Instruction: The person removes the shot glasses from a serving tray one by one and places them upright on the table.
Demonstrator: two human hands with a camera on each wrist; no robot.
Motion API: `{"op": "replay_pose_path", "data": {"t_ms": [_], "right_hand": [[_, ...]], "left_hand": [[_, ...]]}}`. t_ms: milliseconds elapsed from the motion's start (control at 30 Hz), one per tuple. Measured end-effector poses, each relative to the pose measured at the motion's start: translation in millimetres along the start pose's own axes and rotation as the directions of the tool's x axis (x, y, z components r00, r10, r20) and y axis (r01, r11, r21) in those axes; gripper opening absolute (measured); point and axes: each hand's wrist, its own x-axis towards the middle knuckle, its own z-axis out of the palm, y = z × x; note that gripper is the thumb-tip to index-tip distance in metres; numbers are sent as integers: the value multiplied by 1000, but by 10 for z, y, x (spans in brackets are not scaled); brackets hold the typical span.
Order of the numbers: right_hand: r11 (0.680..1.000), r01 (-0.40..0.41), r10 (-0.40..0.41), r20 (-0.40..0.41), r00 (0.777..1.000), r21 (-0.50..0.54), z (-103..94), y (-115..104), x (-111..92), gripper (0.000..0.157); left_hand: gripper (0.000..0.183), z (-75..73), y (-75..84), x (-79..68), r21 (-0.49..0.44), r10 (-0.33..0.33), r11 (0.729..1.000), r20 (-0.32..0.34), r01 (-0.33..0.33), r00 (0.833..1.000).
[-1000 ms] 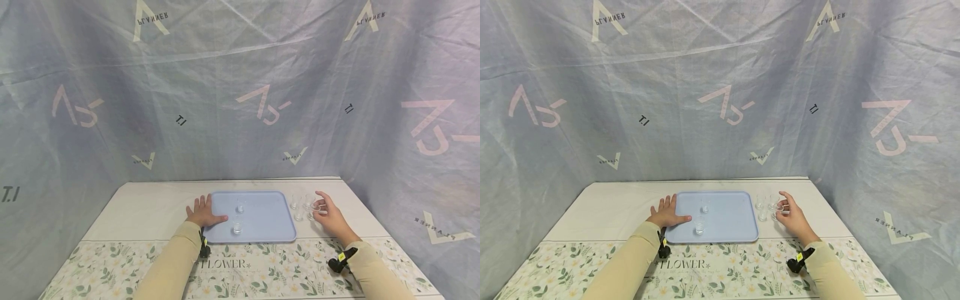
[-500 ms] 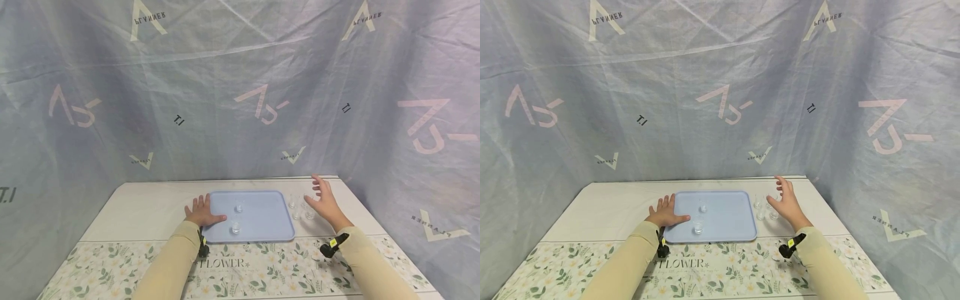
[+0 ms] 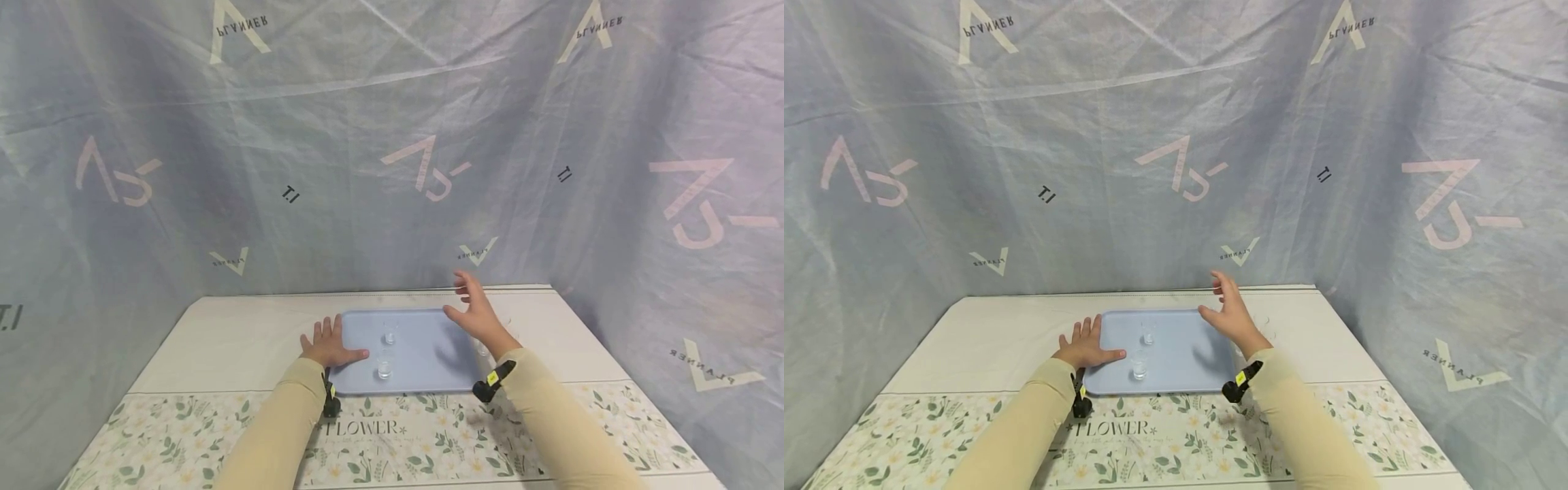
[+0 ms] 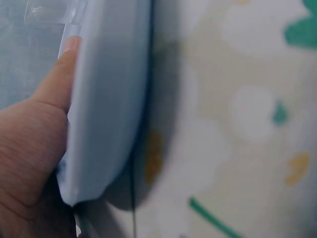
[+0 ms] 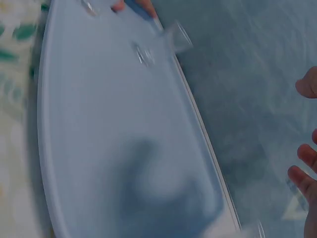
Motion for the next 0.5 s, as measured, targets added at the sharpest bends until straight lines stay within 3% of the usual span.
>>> {"op": "replay_pose_path", "data": {"t_ms": [167, 333, 500], "right_hand": [[994, 36, -37, 14, 999, 104, 280, -149, 35, 81], [982, 29, -38, 47, 998, 185, 446, -388, -13, 78], [971, -39, 17, 93, 995, 238, 709, -255, -2, 82]], "left_hand": [[133, -81, 92, -75, -6, -12, 1000, 5, 12, 1000], [135, -25, 33, 14, 21, -18, 1000, 12, 18, 1000], [139, 34, -43, 92, 27, -18, 999, 14, 17, 1000]]}}
